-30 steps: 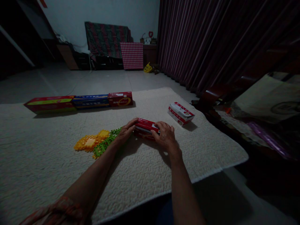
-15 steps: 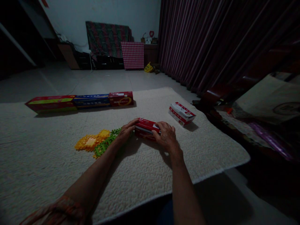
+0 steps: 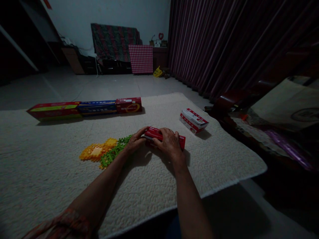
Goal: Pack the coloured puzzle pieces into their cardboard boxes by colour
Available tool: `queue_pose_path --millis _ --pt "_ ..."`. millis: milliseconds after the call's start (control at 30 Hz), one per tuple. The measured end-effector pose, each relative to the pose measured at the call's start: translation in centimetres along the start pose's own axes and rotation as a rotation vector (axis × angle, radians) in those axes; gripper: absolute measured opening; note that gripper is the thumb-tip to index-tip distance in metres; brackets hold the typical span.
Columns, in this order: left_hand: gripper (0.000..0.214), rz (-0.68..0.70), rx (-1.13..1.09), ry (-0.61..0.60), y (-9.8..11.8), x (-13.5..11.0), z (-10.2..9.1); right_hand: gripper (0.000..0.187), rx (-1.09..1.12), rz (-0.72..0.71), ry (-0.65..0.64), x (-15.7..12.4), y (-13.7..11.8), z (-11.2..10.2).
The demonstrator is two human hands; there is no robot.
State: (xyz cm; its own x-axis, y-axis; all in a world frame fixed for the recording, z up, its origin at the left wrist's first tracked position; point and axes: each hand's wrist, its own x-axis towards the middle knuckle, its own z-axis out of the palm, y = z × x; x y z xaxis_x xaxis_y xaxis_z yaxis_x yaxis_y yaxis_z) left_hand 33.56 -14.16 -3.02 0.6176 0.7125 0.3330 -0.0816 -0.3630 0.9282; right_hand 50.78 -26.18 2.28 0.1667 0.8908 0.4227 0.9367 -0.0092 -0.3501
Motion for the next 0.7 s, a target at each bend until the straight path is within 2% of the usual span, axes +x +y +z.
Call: queue_pose_path --millis 100,167,300,400,567,700 --pt "0.084 -0.081 -0.064 -0.079 -0.4 -0.1 0.2 0.028 -0.005 -0.005 -0.027 0.0 -0.3 0.0" --pt "0.089 -0.089 -0.095 -0.114 -0.6 0.0 0.3 0.030 -0.010 0.003 -0.039 -0.1 -0.6 -0.1" --pt "0.093 -0.053 -0.131 -0.139 -0.7 0.1 0.2 0.033 -0.028 0.019 -0.073 -0.3 -1.3 -0.4" --pt "0.093 -0.074 -0.117 -0.176 -0.4 0.0 -0.2 0.035 -0.023 0.026 -0.114 -0.2 -1.7 -0.5" --pt "0.085 -0.035 0.000 -0.101 0.2 -0.3 -0.8 0.033 0.057 0.020 -0.177 1.2 -2.2 -0.2" --pt "0.085 0.001 0.068 -0.078 -0.1 -0.4 -1.0 0.031 0.098 -0.009 -0.214 2.5 -3.0 0.2"
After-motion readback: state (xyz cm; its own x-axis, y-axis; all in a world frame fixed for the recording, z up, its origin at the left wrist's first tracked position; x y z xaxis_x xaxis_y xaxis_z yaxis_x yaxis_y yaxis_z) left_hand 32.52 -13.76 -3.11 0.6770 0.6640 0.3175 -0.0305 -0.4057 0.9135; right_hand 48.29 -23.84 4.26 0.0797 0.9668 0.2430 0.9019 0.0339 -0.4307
